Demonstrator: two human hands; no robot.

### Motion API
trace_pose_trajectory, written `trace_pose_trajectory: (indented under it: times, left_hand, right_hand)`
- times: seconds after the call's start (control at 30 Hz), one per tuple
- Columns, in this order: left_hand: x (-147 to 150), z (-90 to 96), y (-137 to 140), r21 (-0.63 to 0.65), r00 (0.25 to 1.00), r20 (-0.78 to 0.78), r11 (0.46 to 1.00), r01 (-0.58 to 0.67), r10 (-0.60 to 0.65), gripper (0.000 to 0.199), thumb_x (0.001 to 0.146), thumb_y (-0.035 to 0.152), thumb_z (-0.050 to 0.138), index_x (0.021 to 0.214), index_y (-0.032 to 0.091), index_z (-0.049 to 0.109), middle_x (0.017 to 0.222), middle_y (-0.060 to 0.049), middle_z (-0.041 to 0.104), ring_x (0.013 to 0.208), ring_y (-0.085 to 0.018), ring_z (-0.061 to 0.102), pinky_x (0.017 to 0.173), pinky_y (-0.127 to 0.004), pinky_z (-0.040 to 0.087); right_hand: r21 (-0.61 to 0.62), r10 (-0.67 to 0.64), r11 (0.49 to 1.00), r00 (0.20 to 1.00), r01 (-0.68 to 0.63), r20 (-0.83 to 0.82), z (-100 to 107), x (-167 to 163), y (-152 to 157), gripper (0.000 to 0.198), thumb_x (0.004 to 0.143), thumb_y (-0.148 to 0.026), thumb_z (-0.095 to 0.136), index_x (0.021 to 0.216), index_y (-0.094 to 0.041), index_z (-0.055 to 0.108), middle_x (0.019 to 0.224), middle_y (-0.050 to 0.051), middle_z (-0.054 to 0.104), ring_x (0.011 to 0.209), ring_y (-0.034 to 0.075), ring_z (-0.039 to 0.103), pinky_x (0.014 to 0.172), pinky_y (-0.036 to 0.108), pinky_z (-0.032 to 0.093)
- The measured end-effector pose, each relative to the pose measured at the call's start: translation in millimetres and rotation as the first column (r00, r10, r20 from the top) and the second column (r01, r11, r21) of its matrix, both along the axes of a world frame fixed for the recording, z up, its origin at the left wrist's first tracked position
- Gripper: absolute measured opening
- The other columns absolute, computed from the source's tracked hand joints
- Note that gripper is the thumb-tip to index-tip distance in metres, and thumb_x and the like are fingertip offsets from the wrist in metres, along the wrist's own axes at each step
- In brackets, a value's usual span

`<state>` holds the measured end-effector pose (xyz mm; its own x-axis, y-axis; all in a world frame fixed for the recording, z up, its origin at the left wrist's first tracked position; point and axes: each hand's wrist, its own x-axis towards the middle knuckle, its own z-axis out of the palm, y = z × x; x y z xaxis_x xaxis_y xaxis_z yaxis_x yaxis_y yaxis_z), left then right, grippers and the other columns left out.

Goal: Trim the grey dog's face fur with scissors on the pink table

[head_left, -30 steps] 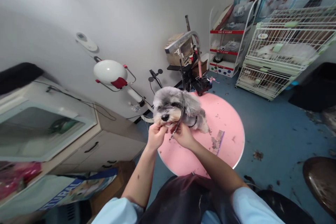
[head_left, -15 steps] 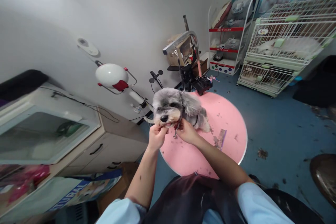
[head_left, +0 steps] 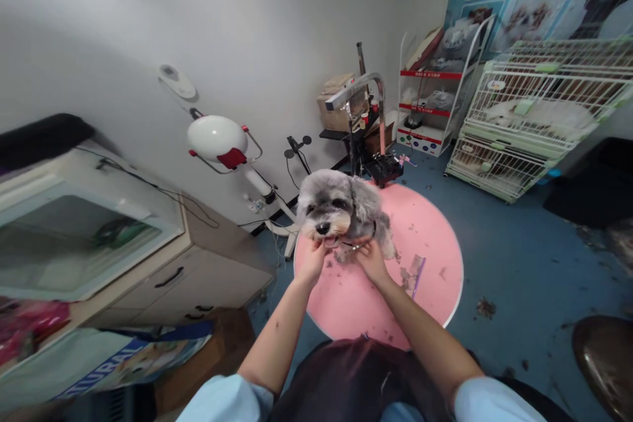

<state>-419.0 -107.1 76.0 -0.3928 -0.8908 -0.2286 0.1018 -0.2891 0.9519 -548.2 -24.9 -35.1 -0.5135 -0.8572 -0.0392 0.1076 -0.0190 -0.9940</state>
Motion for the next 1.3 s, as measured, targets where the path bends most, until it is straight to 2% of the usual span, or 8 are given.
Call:
trace_pose_trajectory:
  times: [0.13,0.27,0.37,0.5,0.7,0.97,1.1,1.3]
  left_hand:
    - [-24,-3.2,-3,0.366,0.962,-0.272,0.923,0.118,-0.015,0.026,0.076,0.023,0.086,0.072,0.020,0.061,0.065,0.000,0.063,0.055,-0.013,0.055,0.058,-0.028,0.046]
    - [-47,6.3,-5,0.429,0.858,-0.513,0.870,0.243,0.013,0.035,0.081,0.020,0.082,0.063,0.020,0.052,0.061,0.002,0.054,0.057,-0.012,0.054,0.065,-0.029,0.051]
    - [-54,-0.6,5,0.420,0.875,-0.483,0.886,0.196,0.036,0.033,0.068,0.023,0.092,0.065,0.018,0.059,0.067,-0.001,0.065,0.066,-0.016,0.062,0.069,-0.030,0.053]
    - [-48,-12.3,30,0.193,0.928,-0.373,0.977,0.086,-0.008,0.043,0.044,0.031,0.103,0.073,0.017,0.074,0.076,-0.005,0.076,0.073,-0.018,0.068,0.073,-0.030,0.055]
    - [-38,14.4,30,-0.069,0.944,-0.320,0.992,-0.107,0.080,0.039,0.061,0.051,0.093,0.070,0.018,0.075,0.069,-0.006,0.074,0.062,-0.016,0.065,0.062,-0.029,0.053]
    - [-19,43.0,-19,-0.322,0.966,-0.202,0.921,-0.219,0.159,0.036,0.071,0.039,0.080,0.053,0.021,0.055,0.051,0.002,0.054,0.051,-0.010,0.048,0.053,-0.023,0.041]
    - [-25,59.9,-33,-0.366,0.975,-0.184,0.911,-0.188,0.127,0.023,0.071,0.031,0.073,0.056,0.019,0.059,0.053,0.002,0.056,0.051,-0.008,0.046,0.054,-0.022,0.039]
    - [-32,75.8,-43,-0.409,0.977,-0.132,0.889,-0.207,0.166,0.014,0.066,0.026,0.068,0.058,0.019,0.059,0.051,0.004,0.052,0.047,-0.006,0.042,0.051,-0.020,0.037]
  right_hand:
    - [0.375,-0.073,0.919,0.988,0.120,-0.137,-32,-13,72,0.021,0.085,-0.037,0.056,0.068,-0.028,0.050,0.072,0.009,0.068,0.088,0.033,0.073,0.085,0.044,0.057]
    - [0.615,-0.088,0.753,0.961,0.236,-0.261,-47,-26,129,0.026,0.083,-0.038,0.058,0.060,-0.030,0.046,0.053,0.003,0.052,0.078,0.035,0.071,0.084,0.047,0.053]
    - [0.654,-0.109,0.709,0.957,0.264,-0.269,-45,-24,141,0.028,0.083,-0.042,0.057,0.060,-0.030,0.045,0.052,0.001,0.049,0.073,0.031,0.069,0.078,0.043,0.053]
    - [0.580,-0.146,0.789,0.979,0.202,-0.143,-27,-4,126,0.033,0.079,-0.055,0.059,0.064,-0.031,0.043,0.051,0.001,0.048,0.056,0.026,0.060,0.060,0.039,0.050]
    - [0.271,-0.162,0.953,0.984,0.138,0.071,35,15,57,0.036,0.077,-0.060,0.061,0.087,-0.025,0.061,0.056,-0.001,0.054,0.051,0.021,0.055,0.053,0.036,0.050]
    - [0.046,-0.295,0.955,0.929,0.293,0.224,140,-83,-73,0.025,0.094,-0.032,0.060,0.116,-0.021,0.058,0.084,-0.001,0.068,0.047,0.008,0.046,0.046,0.021,0.037]
    - [0.027,-0.322,0.944,0.899,0.329,0.296,127,-87,-57,0.022,0.095,-0.027,0.057,0.116,-0.022,0.053,0.081,-0.002,0.068,0.057,0.010,0.055,0.054,0.021,0.044]
    - [-0.059,-0.021,0.997,0.895,0.053,0.445,60,61,-18,0.062,0.054,-0.014,0.081,0.108,-0.027,0.053,0.081,-0.004,0.072,0.074,0.022,0.072,0.070,0.037,0.063]
